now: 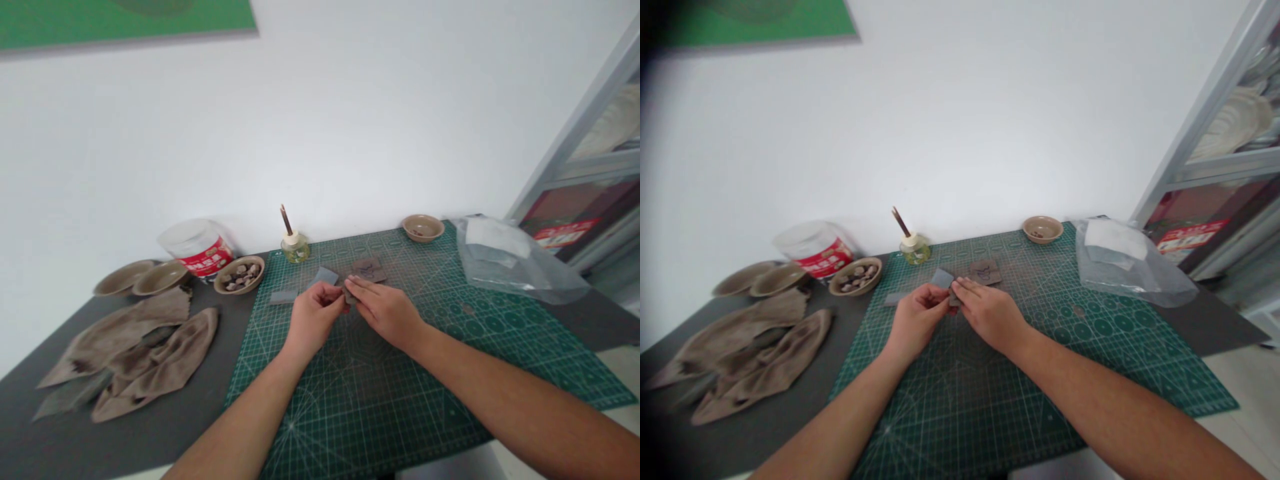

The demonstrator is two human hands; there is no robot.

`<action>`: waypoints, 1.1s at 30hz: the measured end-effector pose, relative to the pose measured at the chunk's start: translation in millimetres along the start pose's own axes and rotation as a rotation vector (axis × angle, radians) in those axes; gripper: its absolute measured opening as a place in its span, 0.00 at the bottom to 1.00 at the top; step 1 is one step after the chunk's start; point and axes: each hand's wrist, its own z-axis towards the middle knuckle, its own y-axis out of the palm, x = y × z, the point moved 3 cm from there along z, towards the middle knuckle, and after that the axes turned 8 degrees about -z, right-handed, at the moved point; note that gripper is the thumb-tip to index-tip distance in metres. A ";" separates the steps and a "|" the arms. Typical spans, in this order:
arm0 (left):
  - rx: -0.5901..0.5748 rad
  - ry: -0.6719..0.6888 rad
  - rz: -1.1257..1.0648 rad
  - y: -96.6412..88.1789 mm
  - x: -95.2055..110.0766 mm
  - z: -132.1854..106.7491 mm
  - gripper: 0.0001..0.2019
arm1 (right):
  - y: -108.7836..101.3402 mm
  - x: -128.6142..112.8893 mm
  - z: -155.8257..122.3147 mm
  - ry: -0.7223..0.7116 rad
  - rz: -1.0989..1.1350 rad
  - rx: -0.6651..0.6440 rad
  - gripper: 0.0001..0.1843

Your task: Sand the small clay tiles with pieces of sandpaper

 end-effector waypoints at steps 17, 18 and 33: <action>0.035 0.052 0.013 0.9 9.7 -5.4 0.05 | -3.1 -4.8 -2.4 -0.114 -0.148 0.066 0.23; 0.031 0.045 -0.003 1.2 10.4 -5.7 0.05 | -2.9 -2.1 -2.0 -0.092 -0.143 0.058 0.23; -0.029 0.069 0.036 3.6 2.3 -1.1 0.09 | -7.2 -2.9 0.3 -0.032 0.012 0.154 0.21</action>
